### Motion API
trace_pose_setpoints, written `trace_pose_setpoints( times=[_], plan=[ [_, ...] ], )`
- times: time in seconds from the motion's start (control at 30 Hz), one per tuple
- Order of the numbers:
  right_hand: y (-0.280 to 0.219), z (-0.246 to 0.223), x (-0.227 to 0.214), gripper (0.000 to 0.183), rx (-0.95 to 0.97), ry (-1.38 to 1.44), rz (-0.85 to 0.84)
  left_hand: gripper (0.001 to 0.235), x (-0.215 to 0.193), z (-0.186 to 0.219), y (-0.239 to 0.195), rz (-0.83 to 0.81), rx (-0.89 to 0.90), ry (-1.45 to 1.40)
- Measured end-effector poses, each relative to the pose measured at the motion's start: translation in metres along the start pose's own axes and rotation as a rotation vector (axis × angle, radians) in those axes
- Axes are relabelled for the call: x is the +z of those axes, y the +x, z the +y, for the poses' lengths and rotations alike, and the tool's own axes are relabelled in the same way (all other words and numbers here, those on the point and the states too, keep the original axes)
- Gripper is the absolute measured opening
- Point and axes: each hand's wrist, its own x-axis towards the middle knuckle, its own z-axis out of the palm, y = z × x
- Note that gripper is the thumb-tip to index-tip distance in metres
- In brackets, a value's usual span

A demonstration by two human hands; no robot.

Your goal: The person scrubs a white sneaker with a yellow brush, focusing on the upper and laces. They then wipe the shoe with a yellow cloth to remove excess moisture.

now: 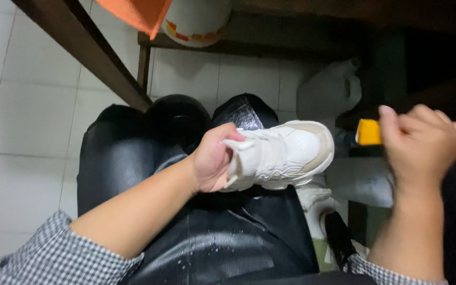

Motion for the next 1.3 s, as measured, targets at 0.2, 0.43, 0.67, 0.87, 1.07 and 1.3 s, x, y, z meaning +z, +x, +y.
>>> trace_pose_setpoints(
  times=[0.2, 0.43, 0.67, 0.87, 1.07, 1.3],
  plan=[
    [-0.022, -0.112, -0.108, 0.022, -0.161, 0.691, -0.050, 0.078, 0.003, 0.019, -0.005, 0.033, -0.065, -0.061],
    [-0.012, -0.130, -0.100, 0.038, -0.483, 0.510, -0.025, 0.073, 0.003, 0.031, -0.006, -0.013, -0.114, -0.090],
    [-0.008, -0.110, -0.090, 0.043, -0.412, 0.471, -0.029, 0.070, -0.003, 0.032, -0.008, 0.018, -0.110, -0.101],
    [-0.012, -0.096, -0.086, 0.043, -0.132, 0.607, -0.043, 0.068, 0.010, 0.030, -0.026, 0.135, -0.129, -0.067],
    [-0.027, -0.100, -0.114, 0.078, 0.263, 1.084, -0.167, 0.069, 0.016, 0.030, -0.059, 0.030, -0.189, -0.343],
    [-0.031, -0.063, -0.144, 0.093, -0.177, 1.151, -0.276, 0.063, 0.059, 0.011, -0.074, -0.001, -0.088, -0.333]
  ],
)
